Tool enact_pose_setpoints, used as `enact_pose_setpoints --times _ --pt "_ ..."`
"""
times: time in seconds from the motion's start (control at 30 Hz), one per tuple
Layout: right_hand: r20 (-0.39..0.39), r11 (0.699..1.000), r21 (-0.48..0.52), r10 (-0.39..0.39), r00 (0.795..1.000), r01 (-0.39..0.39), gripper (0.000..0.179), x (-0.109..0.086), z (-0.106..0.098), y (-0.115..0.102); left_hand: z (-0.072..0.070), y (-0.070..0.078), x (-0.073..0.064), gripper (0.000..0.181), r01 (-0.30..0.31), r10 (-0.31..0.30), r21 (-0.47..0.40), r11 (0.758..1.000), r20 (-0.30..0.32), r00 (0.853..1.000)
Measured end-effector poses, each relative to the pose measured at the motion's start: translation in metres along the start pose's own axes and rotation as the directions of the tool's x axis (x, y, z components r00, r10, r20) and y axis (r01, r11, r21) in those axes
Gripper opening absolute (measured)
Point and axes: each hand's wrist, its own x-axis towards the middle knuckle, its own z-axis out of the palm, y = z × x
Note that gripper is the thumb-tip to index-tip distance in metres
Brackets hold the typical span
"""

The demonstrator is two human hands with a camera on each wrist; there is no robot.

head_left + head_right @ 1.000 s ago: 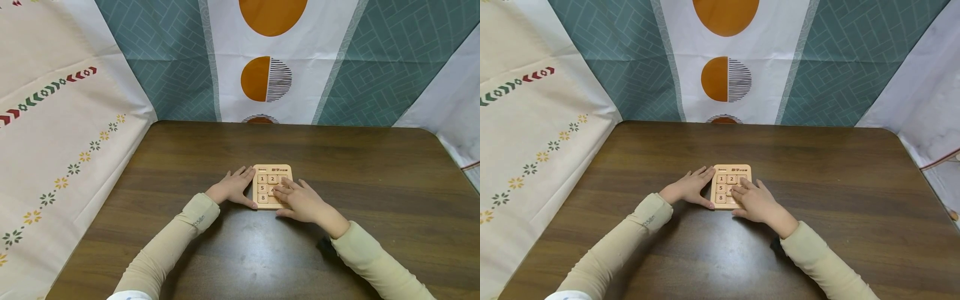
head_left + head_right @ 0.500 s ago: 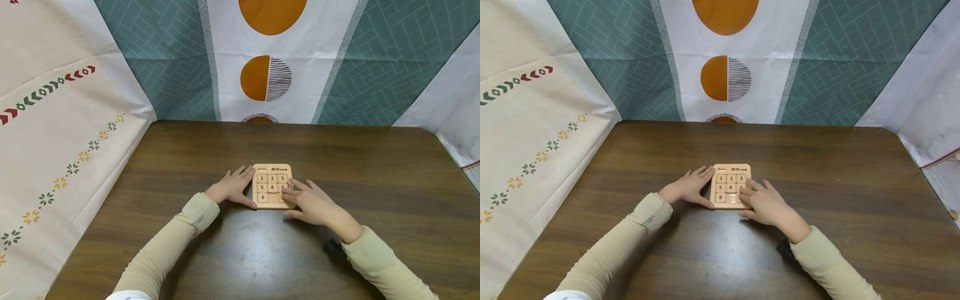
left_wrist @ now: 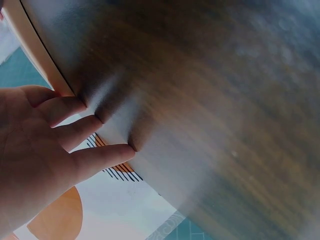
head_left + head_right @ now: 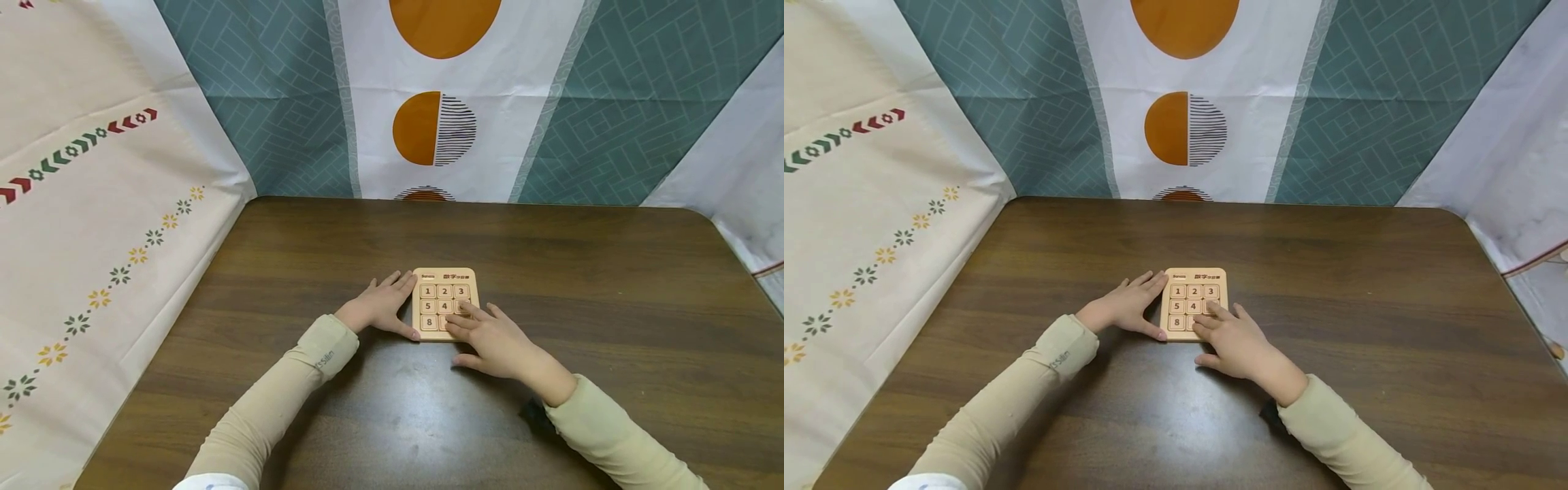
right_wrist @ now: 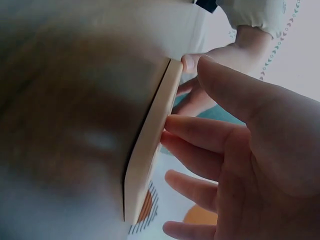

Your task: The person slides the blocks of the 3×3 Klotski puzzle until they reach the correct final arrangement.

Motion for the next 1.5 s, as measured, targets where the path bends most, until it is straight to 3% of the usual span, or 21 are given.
enact_pose_setpoints --times 0.23,0.5,0.9,1.2,1.5 --pt "0.006 1.0 0.013 0.006 1.0 -0.006 0.059 0.0 -0.001 0.002 0.0 0.0 0.0 0.116 -0.005 0.005 -0.002 1.0 0.006 1.0" --pt "0.005 0.995 -0.004 0.098 0.995 -0.098 0.061 -0.006 -0.005 0.016 0.001 0.0 0.001 0.116 -0.009 0.009 0.011 1.0 0.011 1.0" --pt "0.013 0.998 0.001 0.067 0.998 -0.067 0.059 -0.006 -0.004 0.012 -0.001 0.001 -0.001 0.116 -0.017 0.017 0.007 1.0 0.0 1.0" --pt "0.007 0.995 -0.007 0.096 0.995 -0.096 0.064 -0.006 -0.002 0.019 -0.001 0.001 -0.001 0.116 -0.013 0.013 0.008 1.0 -0.002 1.0" --pt "0.006 0.997 0.04 0.066 0.998 -0.066 0.06 -0.011 -0.001 0.016 -0.001 0.0 -0.001 0.115 -0.014 0.014 0.002 1.0 -0.006 1.0"
